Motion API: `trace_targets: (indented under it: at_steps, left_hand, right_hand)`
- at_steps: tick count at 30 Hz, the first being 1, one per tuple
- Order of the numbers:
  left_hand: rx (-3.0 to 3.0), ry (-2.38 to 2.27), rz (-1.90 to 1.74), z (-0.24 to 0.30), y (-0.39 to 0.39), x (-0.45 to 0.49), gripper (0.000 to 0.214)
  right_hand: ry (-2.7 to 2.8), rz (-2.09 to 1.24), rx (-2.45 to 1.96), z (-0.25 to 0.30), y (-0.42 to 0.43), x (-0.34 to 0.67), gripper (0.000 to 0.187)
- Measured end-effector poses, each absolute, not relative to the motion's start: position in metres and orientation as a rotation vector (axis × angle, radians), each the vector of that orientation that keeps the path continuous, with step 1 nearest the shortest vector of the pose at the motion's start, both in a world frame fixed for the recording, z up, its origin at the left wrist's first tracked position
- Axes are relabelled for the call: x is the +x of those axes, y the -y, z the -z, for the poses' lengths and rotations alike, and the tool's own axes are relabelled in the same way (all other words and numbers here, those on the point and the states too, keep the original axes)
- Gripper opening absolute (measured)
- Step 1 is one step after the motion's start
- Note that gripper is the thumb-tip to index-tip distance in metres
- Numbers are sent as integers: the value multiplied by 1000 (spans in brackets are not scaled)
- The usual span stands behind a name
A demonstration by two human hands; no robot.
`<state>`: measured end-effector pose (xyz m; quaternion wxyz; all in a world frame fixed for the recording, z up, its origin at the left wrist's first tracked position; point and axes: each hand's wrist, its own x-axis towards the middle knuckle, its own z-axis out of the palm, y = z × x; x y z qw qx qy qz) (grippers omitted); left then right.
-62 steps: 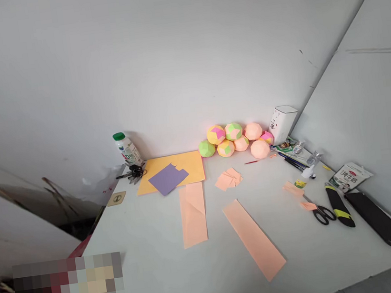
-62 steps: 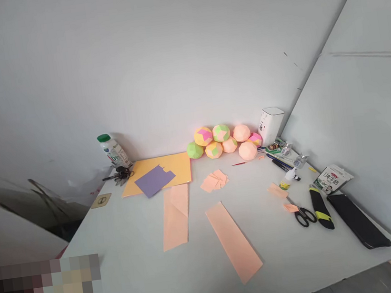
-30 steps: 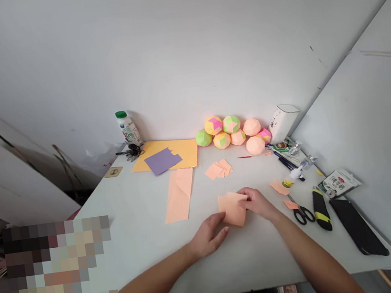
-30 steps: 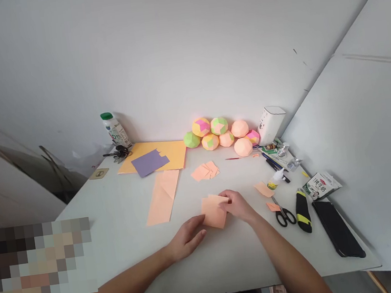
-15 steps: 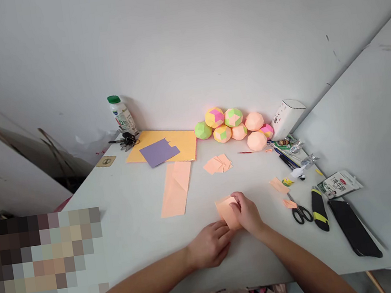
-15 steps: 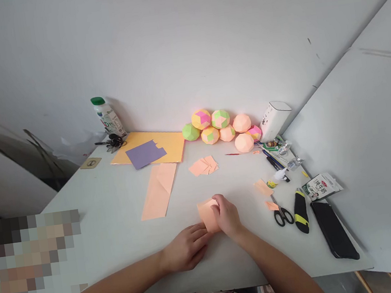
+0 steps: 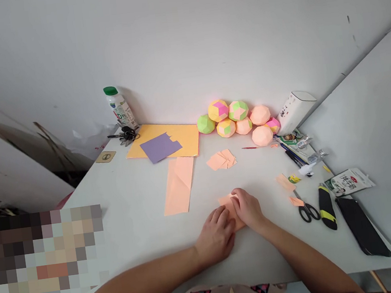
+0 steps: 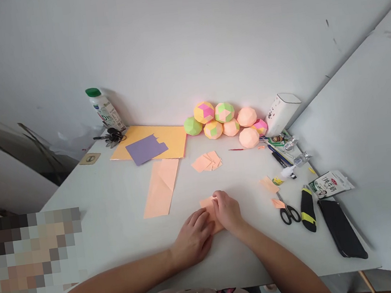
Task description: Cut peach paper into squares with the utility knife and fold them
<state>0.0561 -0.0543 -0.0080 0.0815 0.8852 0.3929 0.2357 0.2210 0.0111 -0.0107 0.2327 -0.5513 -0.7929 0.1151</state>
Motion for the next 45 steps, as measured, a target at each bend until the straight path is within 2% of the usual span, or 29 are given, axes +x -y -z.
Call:
trace_targets:
  at_steps: [6,13,24,45]
  left_hand:
    - [2602,-1104,-659,7,54,46,35]
    - [2572,-1141,-626,5,53,46,38]
    - [2568,-1173,-578,3,52,45,40]
    - [2584,-1150,-578,1,51,44,38]
  right_hand:
    - [2176,-320,-1404,10,-11,227,20]
    - [2170,-352,-1319,9,-10,227,22]
    - [2259,-298,-1432,-7,2,230,23]
    - [2499,25,-1529,2,13,236,34]
